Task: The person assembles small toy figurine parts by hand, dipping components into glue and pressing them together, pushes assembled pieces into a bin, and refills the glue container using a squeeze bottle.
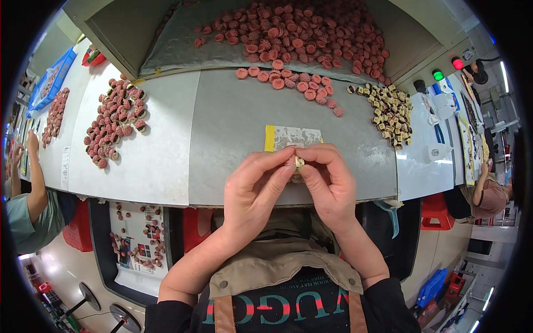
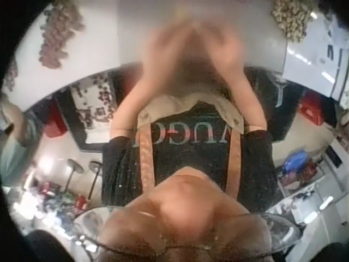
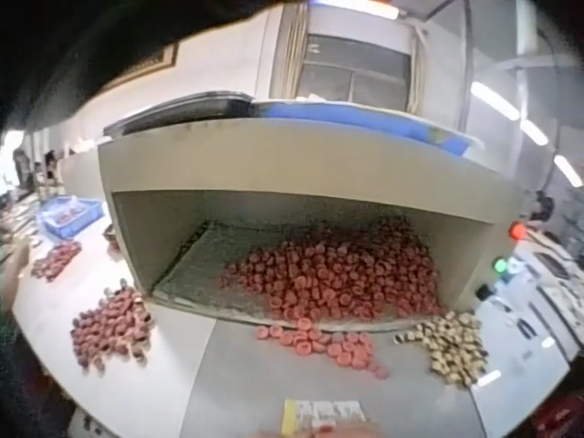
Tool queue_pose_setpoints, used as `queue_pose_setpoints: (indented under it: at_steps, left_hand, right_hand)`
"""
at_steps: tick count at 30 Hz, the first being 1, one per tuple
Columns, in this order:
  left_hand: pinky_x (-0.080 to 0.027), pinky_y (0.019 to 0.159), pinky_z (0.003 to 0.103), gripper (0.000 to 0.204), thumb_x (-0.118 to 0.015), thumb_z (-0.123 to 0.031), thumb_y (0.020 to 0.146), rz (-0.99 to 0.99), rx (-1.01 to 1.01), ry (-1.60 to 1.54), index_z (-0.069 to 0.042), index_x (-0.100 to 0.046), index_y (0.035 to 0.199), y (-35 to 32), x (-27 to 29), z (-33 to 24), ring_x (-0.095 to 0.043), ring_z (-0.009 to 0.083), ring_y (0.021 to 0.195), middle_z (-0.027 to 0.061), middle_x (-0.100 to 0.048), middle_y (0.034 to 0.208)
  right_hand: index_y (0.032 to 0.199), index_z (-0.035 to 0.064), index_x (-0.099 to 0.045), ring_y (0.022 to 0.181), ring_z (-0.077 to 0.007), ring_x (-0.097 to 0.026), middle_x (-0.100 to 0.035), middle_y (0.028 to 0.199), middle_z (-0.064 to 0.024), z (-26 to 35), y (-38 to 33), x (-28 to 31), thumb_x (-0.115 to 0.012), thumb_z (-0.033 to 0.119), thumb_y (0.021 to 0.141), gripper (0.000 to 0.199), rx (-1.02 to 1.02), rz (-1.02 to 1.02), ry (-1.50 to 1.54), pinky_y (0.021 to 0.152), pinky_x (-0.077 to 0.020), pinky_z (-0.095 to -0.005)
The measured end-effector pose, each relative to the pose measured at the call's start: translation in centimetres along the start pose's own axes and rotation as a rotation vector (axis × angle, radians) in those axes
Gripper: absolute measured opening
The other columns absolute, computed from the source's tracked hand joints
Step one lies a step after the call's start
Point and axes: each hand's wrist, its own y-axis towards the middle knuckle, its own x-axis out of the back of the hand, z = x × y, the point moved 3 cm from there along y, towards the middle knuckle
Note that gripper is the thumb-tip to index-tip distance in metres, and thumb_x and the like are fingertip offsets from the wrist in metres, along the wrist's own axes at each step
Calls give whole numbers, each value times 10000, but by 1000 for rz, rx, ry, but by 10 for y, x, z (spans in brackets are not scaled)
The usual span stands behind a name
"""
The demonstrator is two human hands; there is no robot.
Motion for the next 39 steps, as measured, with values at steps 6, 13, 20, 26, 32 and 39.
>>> queue_pose_setpoints:
  at_steps: [6, 13, 20, 26, 32, 39]
  left_hand:
    - [-511, 844, 251, 261, -601, -92, 953, 47, 252, -176, 34, -610, 1181, 7, -3, -10, -619, 125, 986, 89, -639, 1143]
    - [-531, 881, 275, 264, -572, -98, 968, 71, 193, -150, 46, -594, 1188, 2, -2, -9, -630, 133, 979, 110, -640, 1141]
    - [-520, 848, 247, 263, -593, -103, 958, 188, 384, -212, 40, -609, 1178, 12, 3, -11, -626, 120, 959, 90, -653, 1096]
    - [-508, 803, 232, 323, -620, -68, 918, 186, 436, -189, 23, -559, 1222, 11, 0, -12, -614, 99, 892, 75, -651, 1023]
    - [-511, 813, 248, 515, -654, -61, 870, 133, 347, -140, -5, -434, 1333, 3, -6, -10, -619, 108, 897, 89, -632, 1012]
    - [-530, 802, 270, 602, -696, 20, 778, 149, 140, 154, 10, -436, 1321, -4, -14, 1, -684, 147, 874, 115, -628, 1029]
  right_hand:
    - [1073, 14, -603, 890, -205, -573, -579, 1012, -112, 8, -7, 2, -660, 90, 898, 199, 275, -99, -391, 766, -481, -299]
    - [1067, 25, -602, 893, -229, -592, -591, 1015, -118, 2, -8, 4, -668, 87, 888, 201, 281, -72, -430, 732, -507, -307]
    - [1056, 29, -598, 902, -239, -598, -590, 1020, -111, 3, -12, 3, -684, 71, 871, 209, 339, -73, -421, 735, -518, -315]
    - [1084, 38, -601, 933, -253, -597, -588, 1012, -101, 12, -9, 3, -744, 79, 806, 315, 366, -51, -392, 786, -512, -331]
    - [1056, 49, -604, 914, -246, -590, -588, 995, -88, -1, -9, 8, -820, 112, 704, 417, 367, 43, -381, 768, -514, -335]
    - [943, 63, -552, 806, -270, -562, -556, 890, -67, -16, -7, 6, -778, 47, 630, 386, 332, 11, -390, 700, -494, -366]
